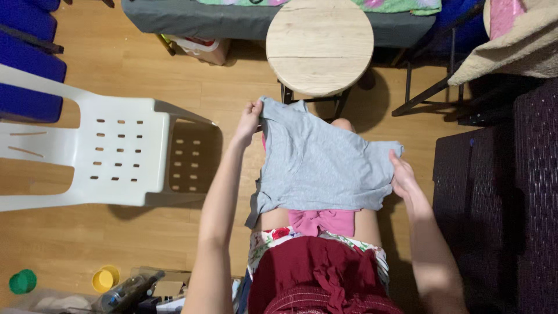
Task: The person folds various clothing items, including a grey t-shirt and a pink top, on their lap and places them into a drawer. They also gather and stack a pile of black plastic hangers on a nearby bed.
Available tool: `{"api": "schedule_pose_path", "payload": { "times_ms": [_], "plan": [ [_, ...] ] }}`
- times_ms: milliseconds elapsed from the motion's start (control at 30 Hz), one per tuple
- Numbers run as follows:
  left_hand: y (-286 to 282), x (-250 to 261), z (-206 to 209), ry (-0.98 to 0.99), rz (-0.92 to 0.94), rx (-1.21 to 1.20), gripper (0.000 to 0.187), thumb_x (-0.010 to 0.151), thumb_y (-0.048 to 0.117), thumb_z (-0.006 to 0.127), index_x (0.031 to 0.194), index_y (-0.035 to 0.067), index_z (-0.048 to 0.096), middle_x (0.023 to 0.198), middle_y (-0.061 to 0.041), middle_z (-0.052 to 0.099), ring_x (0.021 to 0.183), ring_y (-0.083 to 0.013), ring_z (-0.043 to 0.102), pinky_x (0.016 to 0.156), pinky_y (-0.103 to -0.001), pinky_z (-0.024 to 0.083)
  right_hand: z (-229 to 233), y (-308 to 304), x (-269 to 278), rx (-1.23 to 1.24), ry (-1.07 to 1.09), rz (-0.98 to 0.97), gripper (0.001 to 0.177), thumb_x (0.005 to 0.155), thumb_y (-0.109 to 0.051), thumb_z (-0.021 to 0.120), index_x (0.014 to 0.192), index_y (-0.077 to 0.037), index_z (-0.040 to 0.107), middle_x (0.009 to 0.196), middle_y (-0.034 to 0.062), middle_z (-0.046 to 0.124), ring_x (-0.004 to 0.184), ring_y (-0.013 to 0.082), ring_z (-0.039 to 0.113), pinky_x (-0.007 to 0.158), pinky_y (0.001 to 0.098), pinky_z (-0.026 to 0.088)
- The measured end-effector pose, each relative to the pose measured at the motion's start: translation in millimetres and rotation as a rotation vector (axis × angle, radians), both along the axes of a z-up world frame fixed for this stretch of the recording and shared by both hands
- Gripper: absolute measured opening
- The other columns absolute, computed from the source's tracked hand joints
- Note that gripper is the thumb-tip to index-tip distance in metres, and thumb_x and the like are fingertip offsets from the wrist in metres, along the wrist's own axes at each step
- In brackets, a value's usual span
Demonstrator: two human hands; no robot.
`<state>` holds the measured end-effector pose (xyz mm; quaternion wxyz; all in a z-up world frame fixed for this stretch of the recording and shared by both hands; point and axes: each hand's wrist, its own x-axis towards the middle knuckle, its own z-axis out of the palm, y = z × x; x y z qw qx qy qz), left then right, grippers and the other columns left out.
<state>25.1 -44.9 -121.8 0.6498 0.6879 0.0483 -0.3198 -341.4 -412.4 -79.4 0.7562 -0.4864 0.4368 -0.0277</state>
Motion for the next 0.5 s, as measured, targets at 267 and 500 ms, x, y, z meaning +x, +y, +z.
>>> {"api": "schedule_pose_path", "payload": {
  "times_ms": [267,500],
  "plan": [
    [9.8,-16.1,3.6,0.270,-0.011,-0.191,0.056,0.104,0.051,0.060,0.114,-0.004,0.066,0.099,-0.015,0.068,0.088,-0.0274,0.060,0.077,-0.043,0.048,23.3,-16.4,13.0,0.061,-0.079,0.076,0.042,0.105,-0.022,0.058,0.134,0.009,0.055,0.133,0.0182,0.065,0.123,0.0272,0.063,0.110,0.0433,0.048],
    [30.6,44.2,120.6,-0.452,0.115,0.065,0.041,0.107,0.042,0.055,0.098,0.003,0.062,0.081,-0.004,0.055,0.077,-0.0142,0.048,0.068,-0.036,0.045,161.5,-14.5,76.5,-0.622,0.238,-0.025,0.047,0.108,-0.039,0.041,0.127,0.002,0.055,0.131,0.0254,0.063,0.120,0.0324,0.065,0.108,0.0490,0.053]
  ]
}}
